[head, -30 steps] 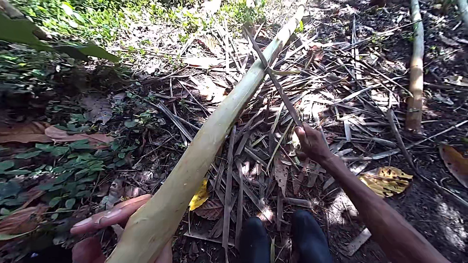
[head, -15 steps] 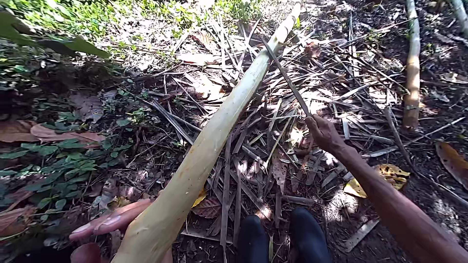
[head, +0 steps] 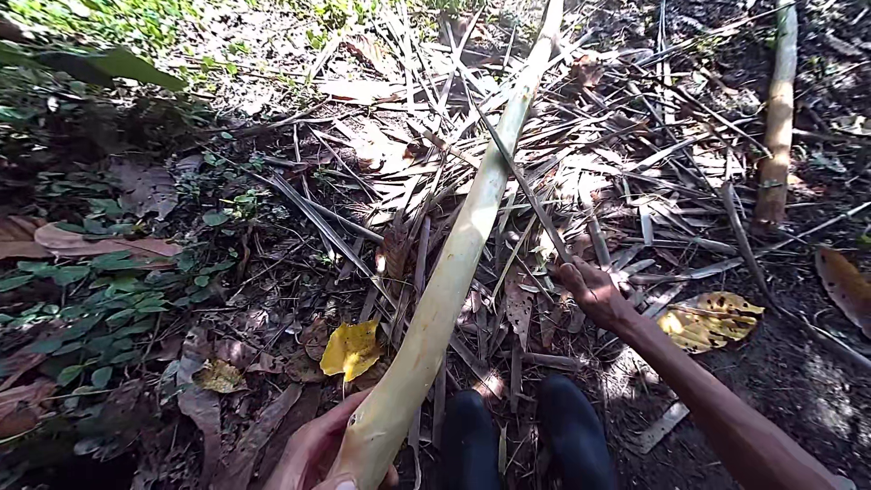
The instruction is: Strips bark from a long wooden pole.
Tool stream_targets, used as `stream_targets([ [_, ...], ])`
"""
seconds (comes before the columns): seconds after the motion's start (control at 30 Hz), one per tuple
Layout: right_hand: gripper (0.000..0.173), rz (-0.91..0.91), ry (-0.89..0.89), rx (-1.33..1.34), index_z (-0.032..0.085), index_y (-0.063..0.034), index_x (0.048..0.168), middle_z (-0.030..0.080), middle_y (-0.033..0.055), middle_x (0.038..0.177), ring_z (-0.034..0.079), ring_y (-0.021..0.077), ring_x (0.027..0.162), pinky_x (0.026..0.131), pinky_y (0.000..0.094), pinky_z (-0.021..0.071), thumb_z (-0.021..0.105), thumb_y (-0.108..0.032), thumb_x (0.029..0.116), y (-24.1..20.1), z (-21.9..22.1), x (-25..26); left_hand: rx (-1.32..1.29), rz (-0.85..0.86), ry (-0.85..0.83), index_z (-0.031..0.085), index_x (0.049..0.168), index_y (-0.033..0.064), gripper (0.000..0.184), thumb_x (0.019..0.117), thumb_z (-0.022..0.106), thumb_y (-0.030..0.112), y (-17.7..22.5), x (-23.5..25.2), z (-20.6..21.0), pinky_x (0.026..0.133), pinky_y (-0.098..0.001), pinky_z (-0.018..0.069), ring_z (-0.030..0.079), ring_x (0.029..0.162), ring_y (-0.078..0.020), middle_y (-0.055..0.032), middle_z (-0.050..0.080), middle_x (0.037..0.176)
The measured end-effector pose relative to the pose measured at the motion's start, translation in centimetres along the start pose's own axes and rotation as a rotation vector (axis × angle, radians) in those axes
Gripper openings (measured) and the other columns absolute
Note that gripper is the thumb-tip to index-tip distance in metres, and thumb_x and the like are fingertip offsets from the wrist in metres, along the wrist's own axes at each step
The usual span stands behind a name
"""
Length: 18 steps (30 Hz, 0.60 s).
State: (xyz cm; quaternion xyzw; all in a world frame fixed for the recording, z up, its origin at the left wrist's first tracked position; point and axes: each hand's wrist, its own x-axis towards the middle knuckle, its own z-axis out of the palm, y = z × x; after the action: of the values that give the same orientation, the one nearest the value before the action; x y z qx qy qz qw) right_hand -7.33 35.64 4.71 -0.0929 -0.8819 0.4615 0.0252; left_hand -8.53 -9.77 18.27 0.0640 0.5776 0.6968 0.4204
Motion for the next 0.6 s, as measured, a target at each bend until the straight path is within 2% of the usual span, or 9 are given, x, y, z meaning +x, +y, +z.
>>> stream_targets([
  [0.03,0.046,0.003,-0.006,-0.023,0.07,-0.0088,0.101,0.057,-0.002,0.073,0.054,0.0056,0.065,0.064,0.0283,0.0487,0.04,-0.043,0.1081,0.4,-0.1,-0.1,0.27,-0.054,0.011,0.053,0.144,0.0097,0.08,0.0805,0.082,0.049,-0.2,0.3,0.2,0.066,-0.0402,0.0648,0.074,0.084,-0.0237,-0.0118,0.072,0.113],
  [0.1,0.047,0.01,-0.015,-0.092,0.069,-0.0065,0.1,0.059,0.0025,0.072,0.057,0.0126,0.066,0.063,0.0367,0.0505,0.042,-0.044,0.1074,1.1,-0.2,-0.2,0.755,-0.178,0.086,0.053,0.14,0.0064,0.098,0.0644,0.088,0.059,-2.5,1.6,1.8,0.079,-0.0423,0.062,0.072,0.089,-0.0184,-0.0075,0.071,0.107],
  [0.13,0.047,0.013,-0.01,-0.141,0.066,-0.0066,0.095,0.055,0.0025,0.067,0.056,0.0146,0.061,0.058,0.039,0.0486,0.043,-0.046,0.1067,1.5,-0.1,-0.3,0.843,-0.22,0.131,0.056,0.136,0.0072,0.098,0.0591,0.09,0.059,-4.7,2.3,2.6,0.08,-0.0431,0.0608,0.071,0.089,-0.0176,-0.0067,0.071,0.104],
  [0.17,0.048,0.028,-0.014,-0.183,0.063,-0.0067,0.091,0.051,0.0027,0.063,0.054,0.0165,0.057,0.055,0.0407,0.0467,0.043,-0.048,0.1063,1.7,0.1,-0.4,0.853,-0.247,0.173,0.058,0.133,0.0073,0.093,0.0577,0.091,0.051,-7.0,3.0,3.2,0.081,-0.0438,0.0602,0.071,0.09,-0.0183,-0.0074,0.071,0.103],
  [0.27,0.052,0.113,-0.103,-0.317,0.06,-0.0053,0.092,0.052,0.0068,0.064,0.058,0.0251,0.059,0.057,0.0486,0.0493,0.043,-0.052,0.1058,2.4,-0.2,-1.0,0.769,-0.29,0.192,0.061,0.127,0.0076,0.075,0.059,0.086,0.027,-12.5,4.9,4.0,0.082,-0.0416,0.0594,0.07,0.091,-0.0171,-0.0067,0.071,0.101],
  [0.33,0.055,0.08,-0.142,-0.366,0.06,-0.0051,0.094,0.053,0.0066,0.062,0.059,0.0261,0.059,0.057,0.0488,0.0507,0.041,-0.055,0.1052,2.9,-0.3,-1.8,0.658,-0.305,0.147,0.061,0.126,0.0087,0.073,0.0581,0.085,0.024,-14.1,5.3,3.7,0.084,-0.0343,0.06,0.07,0.093,-0.0109,-0.0018,0.071,0.103],
  [0.4,0.056,0.019,-0.156,-0.363,0.06,-0.0044,0.092,0.05,0.0056,0.061,0.057,0.0248,0.057,0.055,0.047,0.0493,0.04,-0.056,0.1049,2.7,-0.3,-2.4,0.509,-0.298,0.105,0.061,0.127,0.0081,0.074,0.0589,0.086,0.02,-13.7,5.2,3.1,0.083,-0.0312,0.0614,0.071,0.091,-0.0097,-0.0005,0.072,0.103],
  [0.53,0.062,-0.088,-0.128,-0.368,0.06,-0.0039,0.091,0.049,0.0039,0.059,0.055,0.0226,0.054,0.051,0.0445,0.0482,0.035,-0.059,0.1047,1.0,-0.4,-3.4,0.11,-0.324,-0.032,0.061,0.118,0.0081,0.059,0.066,0.087,0.015,-11.5,4.0,1.5,0.06,-0.0357,0.0621,0.071,0.065,-0.0199,-0.0075,0.073,0.083],
  [0.6,0.063,-0.144,-0.136,-0.377,0.06,-0.0054,0.093,0.053,0.0055,0.063,0.059,0.0237,0.056,0.051,0.0455,0.0497,0.035,-0.062,0.1045,0.2,0.0,-4.2,-0.167,-0.315,-0.18,0.062,0.119,0.0097,0.051,0.073,0.085,0.011,-11.5,3.5,0.5,0.057,-0.0346,0.0601,0.067,0.06,-0.0186,-0.0081,0.07,0.081],
])
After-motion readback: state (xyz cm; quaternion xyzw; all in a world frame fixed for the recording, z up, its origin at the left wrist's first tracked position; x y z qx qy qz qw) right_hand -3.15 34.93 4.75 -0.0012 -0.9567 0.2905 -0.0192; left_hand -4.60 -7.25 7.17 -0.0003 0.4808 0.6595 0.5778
